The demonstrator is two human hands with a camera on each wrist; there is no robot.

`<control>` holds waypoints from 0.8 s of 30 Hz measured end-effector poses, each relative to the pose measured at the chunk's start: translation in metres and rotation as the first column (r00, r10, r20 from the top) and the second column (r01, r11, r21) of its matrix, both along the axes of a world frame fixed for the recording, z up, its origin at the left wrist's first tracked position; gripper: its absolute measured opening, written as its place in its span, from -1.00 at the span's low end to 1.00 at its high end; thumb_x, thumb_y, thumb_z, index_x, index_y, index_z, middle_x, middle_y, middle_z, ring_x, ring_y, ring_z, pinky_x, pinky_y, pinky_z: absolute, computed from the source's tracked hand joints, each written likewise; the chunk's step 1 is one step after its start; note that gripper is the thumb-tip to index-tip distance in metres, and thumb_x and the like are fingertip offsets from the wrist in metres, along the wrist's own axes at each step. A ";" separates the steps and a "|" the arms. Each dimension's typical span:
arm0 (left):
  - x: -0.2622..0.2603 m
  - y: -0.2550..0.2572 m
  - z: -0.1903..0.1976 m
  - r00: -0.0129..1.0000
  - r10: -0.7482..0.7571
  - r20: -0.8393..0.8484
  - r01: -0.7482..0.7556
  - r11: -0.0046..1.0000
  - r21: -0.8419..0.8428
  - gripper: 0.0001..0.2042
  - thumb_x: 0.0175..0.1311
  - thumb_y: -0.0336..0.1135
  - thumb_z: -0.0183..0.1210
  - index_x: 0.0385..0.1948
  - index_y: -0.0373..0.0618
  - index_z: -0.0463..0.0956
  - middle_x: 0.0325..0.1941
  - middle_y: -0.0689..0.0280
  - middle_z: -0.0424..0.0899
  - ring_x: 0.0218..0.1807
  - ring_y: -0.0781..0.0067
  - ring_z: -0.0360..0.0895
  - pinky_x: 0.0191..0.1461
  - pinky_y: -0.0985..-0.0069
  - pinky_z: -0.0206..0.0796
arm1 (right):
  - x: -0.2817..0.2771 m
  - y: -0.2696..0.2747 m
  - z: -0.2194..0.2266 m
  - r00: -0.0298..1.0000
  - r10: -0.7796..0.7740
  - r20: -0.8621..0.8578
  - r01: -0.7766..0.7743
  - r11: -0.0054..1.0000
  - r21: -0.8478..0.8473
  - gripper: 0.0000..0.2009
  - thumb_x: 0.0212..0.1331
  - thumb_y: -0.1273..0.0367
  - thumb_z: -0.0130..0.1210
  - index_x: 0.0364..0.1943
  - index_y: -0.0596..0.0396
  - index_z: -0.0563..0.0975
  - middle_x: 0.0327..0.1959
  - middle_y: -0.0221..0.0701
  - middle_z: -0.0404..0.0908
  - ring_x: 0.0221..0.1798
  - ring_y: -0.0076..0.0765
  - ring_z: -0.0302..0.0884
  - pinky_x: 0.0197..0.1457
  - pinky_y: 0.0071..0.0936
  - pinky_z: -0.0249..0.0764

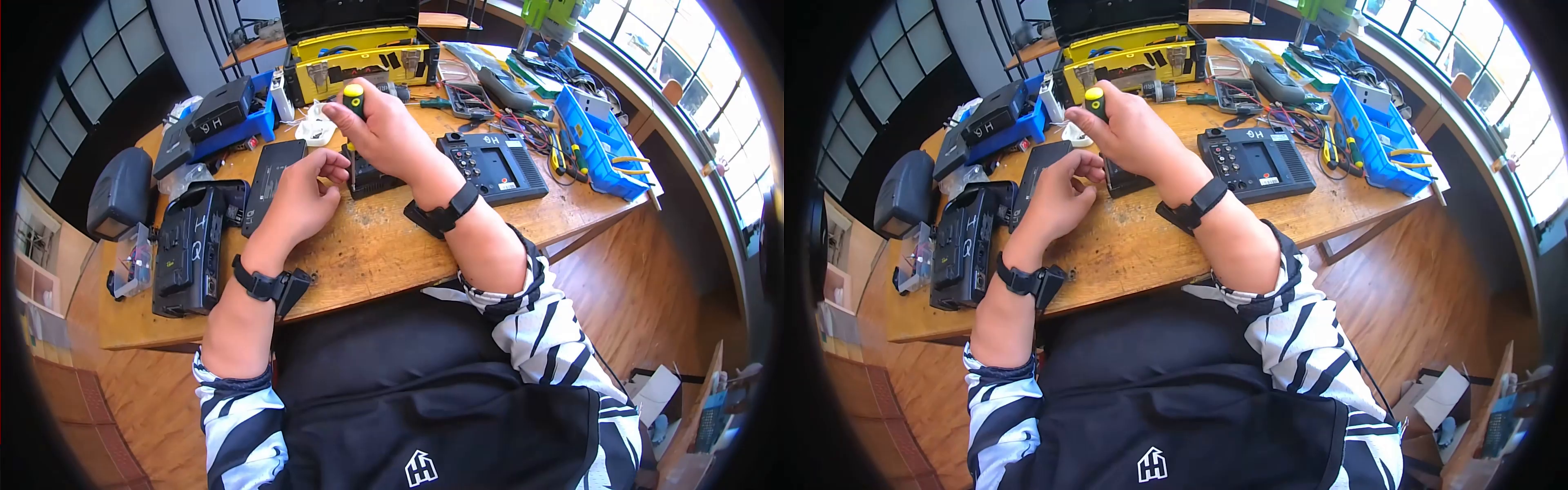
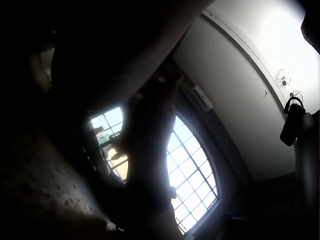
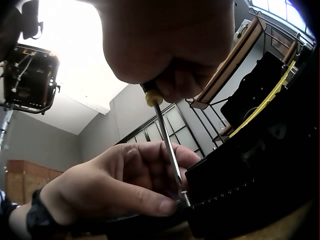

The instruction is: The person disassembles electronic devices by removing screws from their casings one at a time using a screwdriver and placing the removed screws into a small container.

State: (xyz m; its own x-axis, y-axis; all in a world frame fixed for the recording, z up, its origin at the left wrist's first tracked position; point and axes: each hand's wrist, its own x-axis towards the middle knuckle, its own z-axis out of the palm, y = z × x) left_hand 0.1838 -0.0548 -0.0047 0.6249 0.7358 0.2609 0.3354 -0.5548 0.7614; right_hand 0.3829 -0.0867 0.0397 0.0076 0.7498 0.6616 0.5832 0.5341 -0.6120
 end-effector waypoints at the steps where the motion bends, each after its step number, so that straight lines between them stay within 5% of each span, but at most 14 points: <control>1: 0.001 0.000 0.000 1.000 -0.015 0.010 0.015 1.000 -0.014 -0.66 0.33 -0.67 0.25 0.12 -0.23 0.66 -0.02 0.27 0.84 0.05 0.45 0.79 0.05 0.50 0.59 | 0.001 0.000 -0.001 1.000 -0.026 0.017 0.026 0.999 0.032 -0.46 0.57 -0.03 0.28 -0.09 0.29 0.50 -0.34 0.07 0.72 -0.21 0.42 0.68 -0.19 0.02 0.59; 24: 0.005 0.002 -0.003 0.998 -0.044 0.042 0.046 0.998 -0.043 -0.73 0.40 -0.61 0.24 0.09 -0.21 0.66 -0.07 0.30 0.84 -0.01 0.50 0.78 0.01 0.53 0.57 | 0.001 -0.007 0.005 0.998 0.027 0.053 -0.024 0.999 -0.047 -0.47 0.54 -0.03 0.32 -0.07 0.24 0.48 -0.36 0.05 0.74 -0.23 0.38 0.72 -0.22 0.01 0.60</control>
